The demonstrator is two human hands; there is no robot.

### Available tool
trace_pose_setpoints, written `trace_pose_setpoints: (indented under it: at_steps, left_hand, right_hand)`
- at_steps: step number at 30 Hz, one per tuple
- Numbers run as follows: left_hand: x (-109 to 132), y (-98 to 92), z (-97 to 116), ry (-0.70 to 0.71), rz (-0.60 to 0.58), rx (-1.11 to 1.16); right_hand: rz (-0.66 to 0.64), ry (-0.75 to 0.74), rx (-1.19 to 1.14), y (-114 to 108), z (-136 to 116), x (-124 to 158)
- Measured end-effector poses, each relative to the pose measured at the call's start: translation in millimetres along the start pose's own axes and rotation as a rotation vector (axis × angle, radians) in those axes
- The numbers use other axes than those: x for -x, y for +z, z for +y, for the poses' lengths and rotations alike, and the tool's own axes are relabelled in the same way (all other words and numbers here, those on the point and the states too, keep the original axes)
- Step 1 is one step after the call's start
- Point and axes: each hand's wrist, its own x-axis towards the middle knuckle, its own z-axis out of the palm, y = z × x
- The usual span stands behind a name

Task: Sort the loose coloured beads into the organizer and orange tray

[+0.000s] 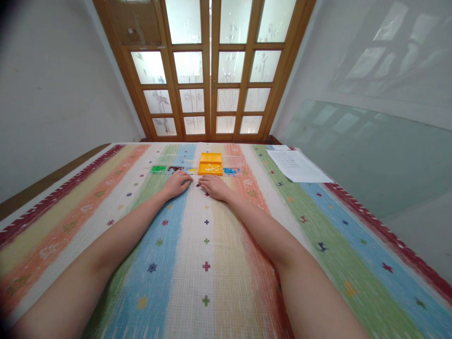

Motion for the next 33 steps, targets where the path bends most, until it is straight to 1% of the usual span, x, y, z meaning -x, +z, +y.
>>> trace_pose_setpoints:
  at_steps: [5,14,17,19,23,26,29,33]
  left_hand:
    - [-0.1,0.0,1.6,0.018,-0.005,0.035]
    - [-0.4,1.2,0.9,0.023,-0.007,0.031]
    - [-0.6,-0.2,3.2,0.030,-0.013,0.046]
    - [-0.8,-2.4,6.4,0.044,-0.023,0.055]
    - [-1.9,-7.9,16.2,0.121,-0.066,0.077]
    - [-2.8,-10.4,22.5,0.174,-0.097,0.084]
    - [-3.1,-11.4,25.2,0.186,-0.115,0.059]
    - [-2.9,-12.3,27.8,0.172,-0.110,0.007]
  right_hand:
    - [0.002,0.002,0.025,0.8,0.0,0.1]
    - [-0.017,0.001,0.025,3.4,2.6,0.0]
    - [0.003,-0.004,0.038,4.6,3.6,-0.2]
    - [0.041,0.006,0.054,3.7,3.7,-0.1]
    - [0.178,0.115,0.106,-3.2,4.6,1.1]
    - [0.262,0.202,0.162,-9.6,10.1,3.2]
    - [0.281,0.251,0.222,-12.1,19.0,5.6]
    - [0.262,0.286,0.261,-9.3,26.9,7.5]
